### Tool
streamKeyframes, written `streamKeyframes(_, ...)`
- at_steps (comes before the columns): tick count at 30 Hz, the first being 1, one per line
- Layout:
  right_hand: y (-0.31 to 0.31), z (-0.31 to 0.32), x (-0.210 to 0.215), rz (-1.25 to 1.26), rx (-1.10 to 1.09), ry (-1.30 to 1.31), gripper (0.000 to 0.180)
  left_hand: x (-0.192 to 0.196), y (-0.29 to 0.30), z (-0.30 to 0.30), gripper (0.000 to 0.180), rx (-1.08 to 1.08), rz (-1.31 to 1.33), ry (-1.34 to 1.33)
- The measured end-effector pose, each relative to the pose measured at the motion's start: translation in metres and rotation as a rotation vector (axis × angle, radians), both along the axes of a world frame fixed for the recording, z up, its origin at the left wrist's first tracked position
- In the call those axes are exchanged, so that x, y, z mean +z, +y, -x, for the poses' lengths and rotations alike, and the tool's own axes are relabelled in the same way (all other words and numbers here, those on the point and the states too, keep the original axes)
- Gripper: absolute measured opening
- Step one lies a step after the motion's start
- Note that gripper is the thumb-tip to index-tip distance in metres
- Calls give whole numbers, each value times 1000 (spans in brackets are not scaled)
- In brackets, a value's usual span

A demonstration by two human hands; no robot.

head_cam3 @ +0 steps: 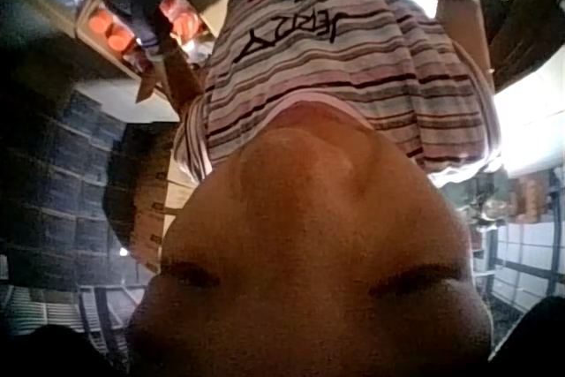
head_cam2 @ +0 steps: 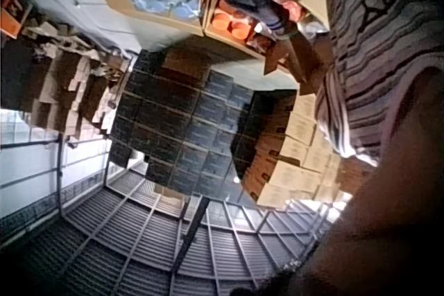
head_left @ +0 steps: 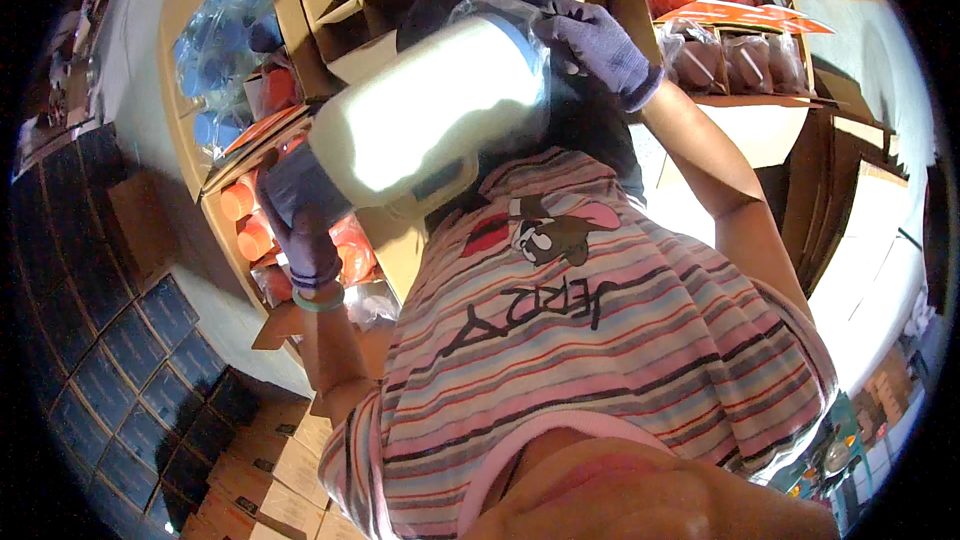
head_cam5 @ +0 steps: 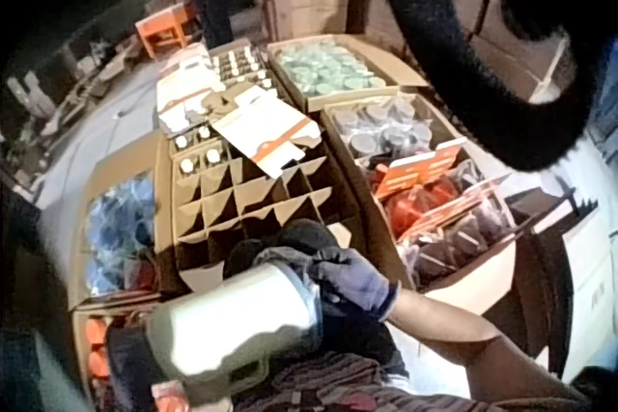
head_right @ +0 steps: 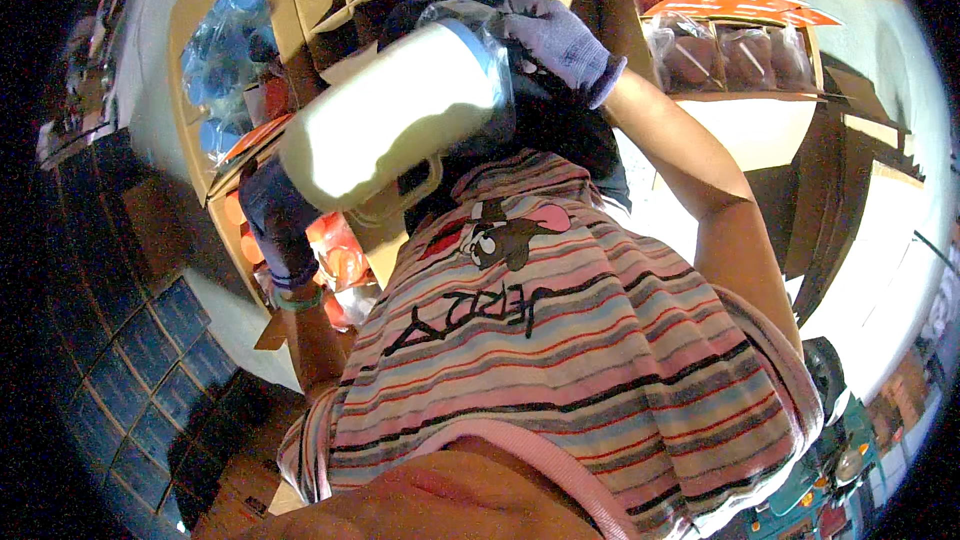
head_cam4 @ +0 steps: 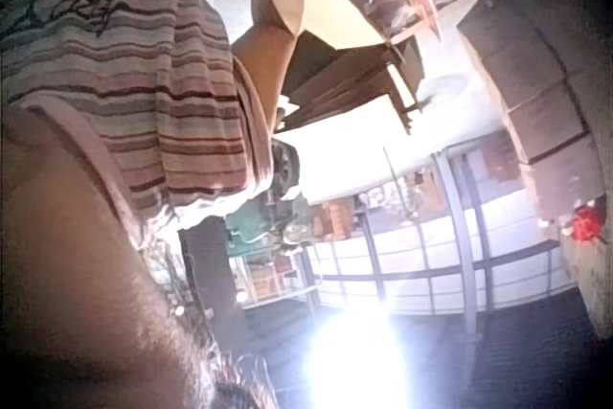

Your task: The person picks up plastic bottles from boxes, removes protective plastic coverings from some, and places them back into designated compartments within cardboard boxes.

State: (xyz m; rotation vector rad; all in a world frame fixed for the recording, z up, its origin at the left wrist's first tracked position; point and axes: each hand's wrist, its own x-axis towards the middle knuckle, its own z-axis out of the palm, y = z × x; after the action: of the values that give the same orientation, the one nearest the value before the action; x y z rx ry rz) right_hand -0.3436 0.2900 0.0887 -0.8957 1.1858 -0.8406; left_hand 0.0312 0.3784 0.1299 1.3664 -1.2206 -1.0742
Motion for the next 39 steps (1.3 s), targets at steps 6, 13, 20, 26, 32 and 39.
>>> streamKeyframes(6,11,-8,23,382,292,96,12,18,-12,40,80,-60,69,-249)
streamKeyframes(13,33,-35,40,680,622,-33,16,20,-42,73,78,-279,363,-564)
streamKeyframes(20,-53,-17,21,128,198,-6,19,59,-62,132,35,-917,1090,-1122)
streamKeyframes(26,-65,-79,24,903,885,26,23,-18,-67,171,37,-1636,1043,-785)
streamKeyframes(32,-144,-71,45,149,921,50,29,24,-100,155,42,-1463,968,-706)
streamKeyframes(39,-329,-9,-206,622,210,1394,76,35,-121,79,44,-620,351,-288)
